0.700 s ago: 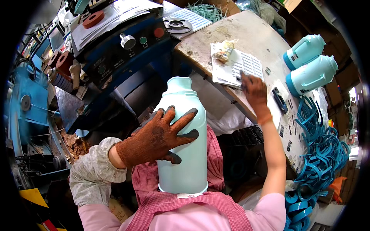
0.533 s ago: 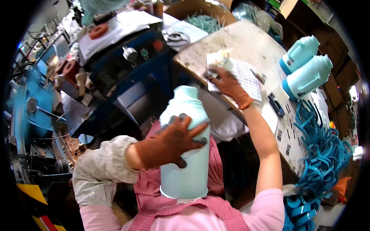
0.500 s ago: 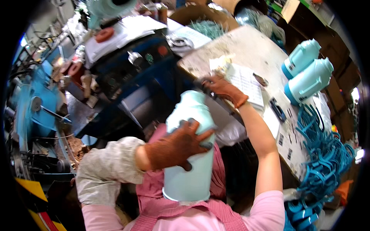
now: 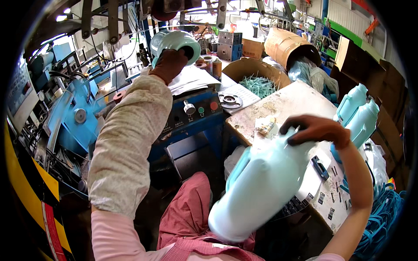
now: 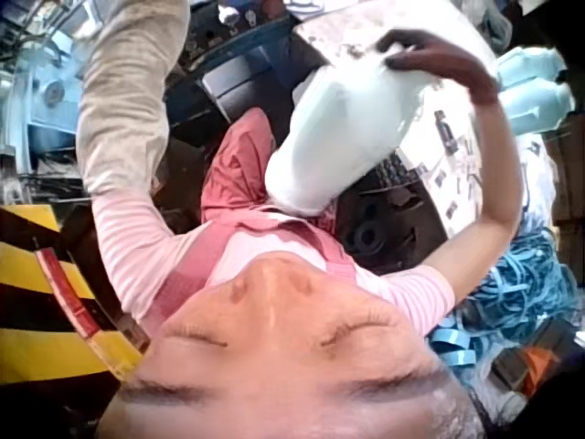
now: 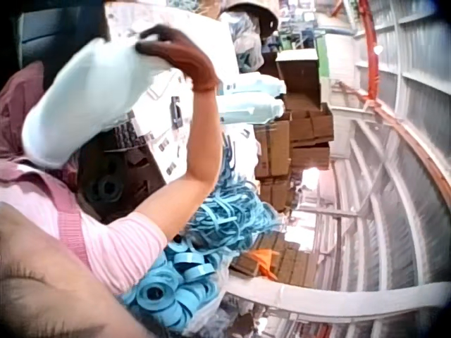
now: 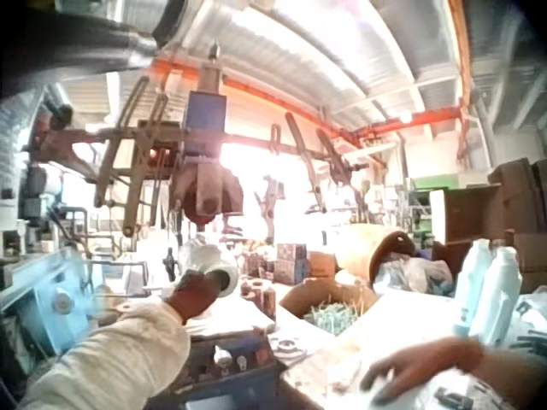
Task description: The person assembles light blue plastic jugs by attaching lids and handles. They pick up a jug body, screw on a lid, and then attach a handle, repeating this process for multiple units. The finished jugs are placed on a nearby table.
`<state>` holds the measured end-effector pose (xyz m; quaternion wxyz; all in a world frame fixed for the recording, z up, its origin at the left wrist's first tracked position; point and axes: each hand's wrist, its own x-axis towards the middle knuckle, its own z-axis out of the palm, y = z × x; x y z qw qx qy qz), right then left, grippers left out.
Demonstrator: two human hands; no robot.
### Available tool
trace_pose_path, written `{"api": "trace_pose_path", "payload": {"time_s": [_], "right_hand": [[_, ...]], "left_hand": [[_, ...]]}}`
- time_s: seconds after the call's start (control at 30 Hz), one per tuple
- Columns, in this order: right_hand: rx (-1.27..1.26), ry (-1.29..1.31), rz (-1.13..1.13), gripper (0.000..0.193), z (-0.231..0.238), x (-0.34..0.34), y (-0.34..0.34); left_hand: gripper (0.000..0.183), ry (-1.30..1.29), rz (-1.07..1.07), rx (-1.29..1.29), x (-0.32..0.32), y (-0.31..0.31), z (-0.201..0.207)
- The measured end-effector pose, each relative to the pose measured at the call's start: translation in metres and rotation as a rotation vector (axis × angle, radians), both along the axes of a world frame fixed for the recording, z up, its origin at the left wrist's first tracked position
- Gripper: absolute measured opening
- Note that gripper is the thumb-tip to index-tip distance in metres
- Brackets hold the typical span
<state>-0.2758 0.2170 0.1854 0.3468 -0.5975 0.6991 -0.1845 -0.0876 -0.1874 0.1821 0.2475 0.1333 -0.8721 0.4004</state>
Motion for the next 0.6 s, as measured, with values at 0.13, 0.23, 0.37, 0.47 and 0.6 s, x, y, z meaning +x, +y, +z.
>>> {"api": "trace_pose_path", "payload": {"time_s": [0.13, 0.23, 0.37, 0.47, 0.6], "right_hand": [[-0.660, -0.070, -0.313, 0.043, 0.014, -0.024, 0.046], [-1.091, -0.054, -0.377, 0.048, -0.022, -0.047, 0.024], [-1.495, 0.387, -0.319, 0.044, -0.044, -0.046, -0.046], [-1.644, 0.508, -0.287, 0.039, -0.042, -0.009, -0.101], [-1.692, 0.674, -0.088, 0.037, -0.042, 0.063, -0.147]], "left_hand": [[0.008, 0.059, 0.038, -0.125, 0.022, 0.079, -0.007], [0.010, -0.122, -0.234, -0.161, 0.081, 0.168, -0.029], [0.015, -0.105, -0.427, 0.029, 0.129, 0.252, -0.067], [0.018, -0.472, -0.567, 0.385, 0.134, 0.292, -0.113], [0.021, -0.748, -1.055, -0.157, 0.137, 0.327, -0.169]]}}
